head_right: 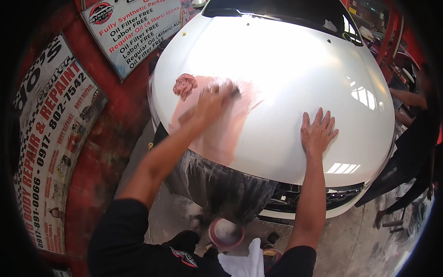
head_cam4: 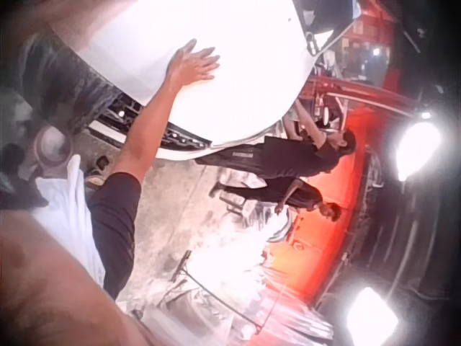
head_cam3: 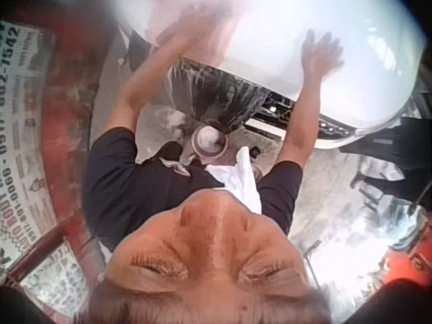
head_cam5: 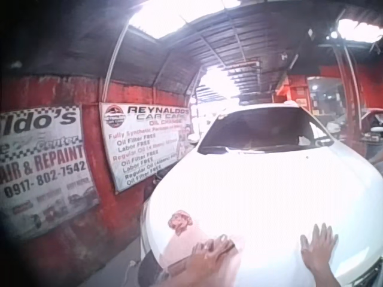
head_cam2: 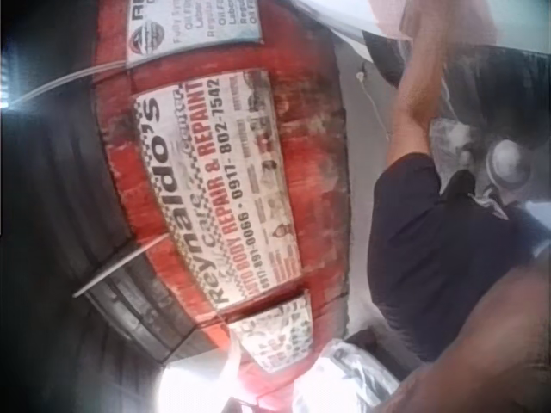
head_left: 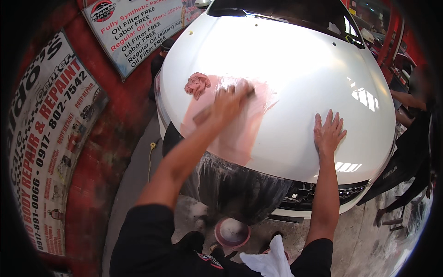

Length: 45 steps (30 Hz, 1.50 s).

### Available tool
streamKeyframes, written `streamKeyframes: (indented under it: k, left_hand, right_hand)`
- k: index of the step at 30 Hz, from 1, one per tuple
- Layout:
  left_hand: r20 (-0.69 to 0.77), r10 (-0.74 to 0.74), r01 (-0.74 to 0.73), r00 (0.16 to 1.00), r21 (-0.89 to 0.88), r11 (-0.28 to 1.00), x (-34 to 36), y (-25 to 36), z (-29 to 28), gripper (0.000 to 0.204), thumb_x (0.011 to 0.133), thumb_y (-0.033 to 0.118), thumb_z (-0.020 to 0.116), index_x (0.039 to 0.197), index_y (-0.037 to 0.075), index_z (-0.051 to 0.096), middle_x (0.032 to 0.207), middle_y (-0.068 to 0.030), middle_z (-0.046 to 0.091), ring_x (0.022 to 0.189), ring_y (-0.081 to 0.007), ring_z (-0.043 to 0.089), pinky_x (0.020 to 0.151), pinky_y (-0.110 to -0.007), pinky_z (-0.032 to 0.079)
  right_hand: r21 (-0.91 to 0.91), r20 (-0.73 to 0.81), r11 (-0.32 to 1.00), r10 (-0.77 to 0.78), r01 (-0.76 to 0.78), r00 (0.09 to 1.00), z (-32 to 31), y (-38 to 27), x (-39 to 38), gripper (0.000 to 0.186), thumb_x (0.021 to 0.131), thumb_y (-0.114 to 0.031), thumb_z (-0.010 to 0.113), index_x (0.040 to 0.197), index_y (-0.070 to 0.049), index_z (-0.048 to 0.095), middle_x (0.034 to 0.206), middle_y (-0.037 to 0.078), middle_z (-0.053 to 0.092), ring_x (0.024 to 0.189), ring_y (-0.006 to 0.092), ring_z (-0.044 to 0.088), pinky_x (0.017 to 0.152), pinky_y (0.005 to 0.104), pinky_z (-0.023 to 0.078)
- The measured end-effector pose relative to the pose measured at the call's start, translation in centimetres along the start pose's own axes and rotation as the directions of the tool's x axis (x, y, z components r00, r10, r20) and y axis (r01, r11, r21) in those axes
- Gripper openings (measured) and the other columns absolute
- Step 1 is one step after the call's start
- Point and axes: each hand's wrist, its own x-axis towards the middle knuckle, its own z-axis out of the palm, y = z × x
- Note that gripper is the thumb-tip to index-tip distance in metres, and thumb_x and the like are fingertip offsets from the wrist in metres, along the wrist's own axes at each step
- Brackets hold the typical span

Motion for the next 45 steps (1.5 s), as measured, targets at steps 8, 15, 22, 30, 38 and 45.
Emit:
streamKeyframes:
  k: [8,15,22,30,38,45]
  left_hand:
    - [-0.160,-0.010,0.033,0.987,0.140,0.990,2.6,-3.4,-0.6,0.052,0.103,0.029,0.063,0.154,0.020,0.056,0.142,-0.0173,0.068,0.117,-0.0409,0.065,0.099,-0.052,0.050]
    - [-0.149,0.192,-0.184,0.970,0.066,0.981,-11.3,3.3,4.2,0.046,0.103,0.027,0.063,0.148,0.020,0.063,0.148,-0.0136,0.065,0.121,-0.0320,0.064,0.099,-0.052,0.049]
    - [-0.062,0.042,-0.043,0.997,-0.025,0.999,0.2,1.4,0.8,0.043,0.104,0.030,0.063,0.147,0.021,0.065,0.140,-0.0174,0.068,0.115,-0.0398,0.064,0.101,-0.053,0.049]
    - [-0.212,0.063,-0.043,0.975,0.096,0.994,3.9,-2.2,1.1,0.043,0.106,0.037,0.061,0.147,0.023,0.061,0.124,-0.0203,0.070,0.104,-0.0465,0.063,0.089,-0.057,0.052]
    - [-0.225,0.351,-0.334,0.909,0.110,0.936,-7.1,-0.4,3.3,0.040,0.106,0.036,0.061,0.144,0.024,0.066,0.134,-0.0220,0.067,0.109,-0.0409,0.064,0.093,-0.052,0.053]
    - [-0.073,0.118,-0.114,0.990,0.055,0.992,-3.0,-1.0,1.4,0.048,0.103,0.030,0.065,0.150,0.020,0.061,0.139,-0.0196,0.068,0.118,-0.0419,0.065,0.097,-0.051,0.051]
  right_hand:
    - [0.022,0.079,1.000,0.020,-0.022,0.997,-0.8,-2.4,-1.0,0.079,0.108,-0.067,0.040,0.167,-0.013,0.040,0.174,0.019,0.032,0.163,0.0405,0.022,0.130,0.0670,0.010]
    - [-0.022,0.030,0.998,0.064,-0.064,0.997,-1.6,0.3,0.0,0.079,0.108,-0.066,0.040,0.166,-0.013,0.040,0.175,0.018,0.032,0.163,0.0406,0.021,0.131,0.0659,0.009]
    - [0.042,0.059,0.999,0.022,-0.024,0.998,-0.9,-1.4,-1.0,0.078,0.108,-0.064,0.041,0.166,-0.012,0.041,0.174,0.018,0.033,0.163,0.0405,0.021,0.131,0.0652,0.008]
    - [0.085,0.051,0.996,0.018,-0.023,0.999,-1.5,-3.3,-1.0,0.078,0.108,-0.066,0.041,0.165,-0.013,0.043,0.174,0.018,0.032,0.164,0.0398,0.020,0.131,0.0646,0.008]
    - [-0.015,0.015,0.998,0.057,-0.057,0.998,-1.6,0.7,0.3,0.079,0.108,-0.067,0.041,0.166,-0.014,0.042,0.174,0.017,0.033,0.163,0.0398,0.021,0.131,0.0648,0.008]
    - [0.036,0.052,0.999,0.037,-0.039,0.998,-1.2,-0.5,-0.5,0.077,0.108,-0.066,0.042,0.166,-0.014,0.042,0.174,0.017,0.032,0.163,0.0391,0.021,0.131,0.0645,0.009]
